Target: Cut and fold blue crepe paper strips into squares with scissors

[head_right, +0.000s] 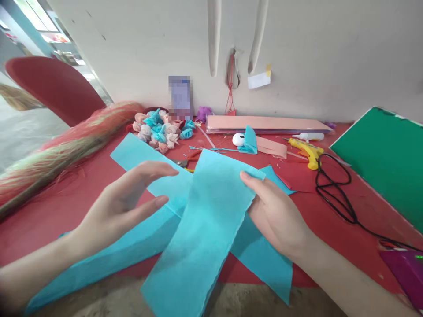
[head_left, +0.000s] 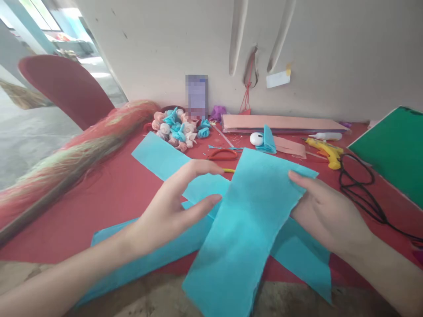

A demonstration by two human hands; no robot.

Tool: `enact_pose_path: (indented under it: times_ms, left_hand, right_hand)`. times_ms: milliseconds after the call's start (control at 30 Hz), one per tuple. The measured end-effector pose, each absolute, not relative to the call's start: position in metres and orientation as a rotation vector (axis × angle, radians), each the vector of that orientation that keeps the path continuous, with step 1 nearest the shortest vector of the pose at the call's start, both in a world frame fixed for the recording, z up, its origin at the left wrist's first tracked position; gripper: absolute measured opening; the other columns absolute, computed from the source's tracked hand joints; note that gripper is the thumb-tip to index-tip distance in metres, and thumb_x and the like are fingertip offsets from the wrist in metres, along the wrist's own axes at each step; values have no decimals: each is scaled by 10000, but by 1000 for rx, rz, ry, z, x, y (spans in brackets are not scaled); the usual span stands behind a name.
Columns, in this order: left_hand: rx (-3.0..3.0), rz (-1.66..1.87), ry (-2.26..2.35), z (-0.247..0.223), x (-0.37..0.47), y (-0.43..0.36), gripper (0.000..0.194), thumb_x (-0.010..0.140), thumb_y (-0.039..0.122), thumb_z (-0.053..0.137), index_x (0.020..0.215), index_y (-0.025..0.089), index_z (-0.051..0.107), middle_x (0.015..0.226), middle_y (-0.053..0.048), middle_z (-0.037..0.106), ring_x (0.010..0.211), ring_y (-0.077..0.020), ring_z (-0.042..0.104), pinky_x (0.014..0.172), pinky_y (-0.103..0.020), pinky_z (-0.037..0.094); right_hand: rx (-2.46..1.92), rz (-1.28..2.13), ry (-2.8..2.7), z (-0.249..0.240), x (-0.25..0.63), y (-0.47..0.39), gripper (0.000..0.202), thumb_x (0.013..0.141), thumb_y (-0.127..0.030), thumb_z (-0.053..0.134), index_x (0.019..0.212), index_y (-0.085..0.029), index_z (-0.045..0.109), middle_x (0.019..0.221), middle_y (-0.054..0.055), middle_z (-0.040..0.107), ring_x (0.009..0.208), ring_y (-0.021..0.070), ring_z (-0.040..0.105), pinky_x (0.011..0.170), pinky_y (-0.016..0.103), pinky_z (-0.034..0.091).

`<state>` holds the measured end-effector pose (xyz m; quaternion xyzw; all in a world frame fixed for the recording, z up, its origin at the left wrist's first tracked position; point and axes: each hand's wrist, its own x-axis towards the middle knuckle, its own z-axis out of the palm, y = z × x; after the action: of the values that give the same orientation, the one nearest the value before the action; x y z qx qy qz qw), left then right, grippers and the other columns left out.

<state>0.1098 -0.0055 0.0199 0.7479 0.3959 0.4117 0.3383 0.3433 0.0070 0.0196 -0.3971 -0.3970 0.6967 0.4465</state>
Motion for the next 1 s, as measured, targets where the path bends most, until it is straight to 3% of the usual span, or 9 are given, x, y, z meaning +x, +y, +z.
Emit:
enact_pose_path:
  times_ms: [100, 233, 300, 433, 600, 800, 1000]
  left_hand:
    - [1527, 878, 888, 4, 114, 7, 434, 838, 340, 628, 1244, 271, 489, 1345, -37, 510, 1243, -231, 470, 1006, -340, 415]
    - [1244, 636, 758, -12, 124, 17, 342, 782, 406, 680, 1045, 193, 627, 1120, -57, 668, 1047, -247, 617, 887, -333, 486]
    - [1189, 629, 785, -16, 130, 18, 297, 749, 399, 714, 930, 170, 660, 999, -47, 708, 931, -233, 659, 833, -326, 508]
    - [1091, 695, 898, -18, 138, 17, 242, 730, 342, 735, 885, 162, 686, 931, -37, 732, 813, -204, 684, 765, -306, 535]
    - [1064, 579, 979, -20, 135, 10, 220, 713, 301, 744, 883, 165, 711, 913, -36, 743, 821, -218, 695, 756, -306, 544]
    - [1073, 514, 984, -26, 128, 5, 199, 718, 328, 721, 805, 149, 724, 890, -48, 744, 804, -214, 693, 751, -308, 543]
    - [1133, 576, 1115, -25, 127, 12, 165, 711, 318, 698, 725, 154, 700, 762, -10, 732, 673, -181, 665, 639, -269, 521]
  right_hand:
    - [-922, 1782, -976, 22, 338, 11, 188, 782, -412, 596, 781, -258, 705, 912, 27, 721, 1036, 263, 625, 917, 425, 485]
    - [-908, 1786, -1030, 23, 325, 18, 123, 783, -343, 619, 748, -253, 695, 857, 15, 722, 973, 250, 652, 884, 423, 505]
    - [-921, 1802, -1050, 23, 319, 21, 87, 776, -319, 644, 754, -254, 698, 823, 10, 723, 914, 244, 671, 822, 407, 535]
    - [-966, 1814, -1082, 19, 313, 28, 96, 767, -319, 671, 789, -236, 714, 787, 17, 726, 805, 231, 690, 717, 375, 566]
    - [-935, 1761, -1106, 17, 317, 50, 78, 767, -292, 671, 803, -235, 711, 815, 10, 731, 824, 206, 687, 749, 352, 566]
    - [-1043, 1552, -1187, 23, 324, 82, 64, 769, -240, 625, 745, -218, 680, 788, 10, 725, 809, 205, 689, 801, 397, 554]
    - [-891, 1076, -1698, 37, 333, 42, 143, 841, -295, 582, 895, -292, 715, 938, -41, 715, 1000, 223, 638, 927, 434, 491]
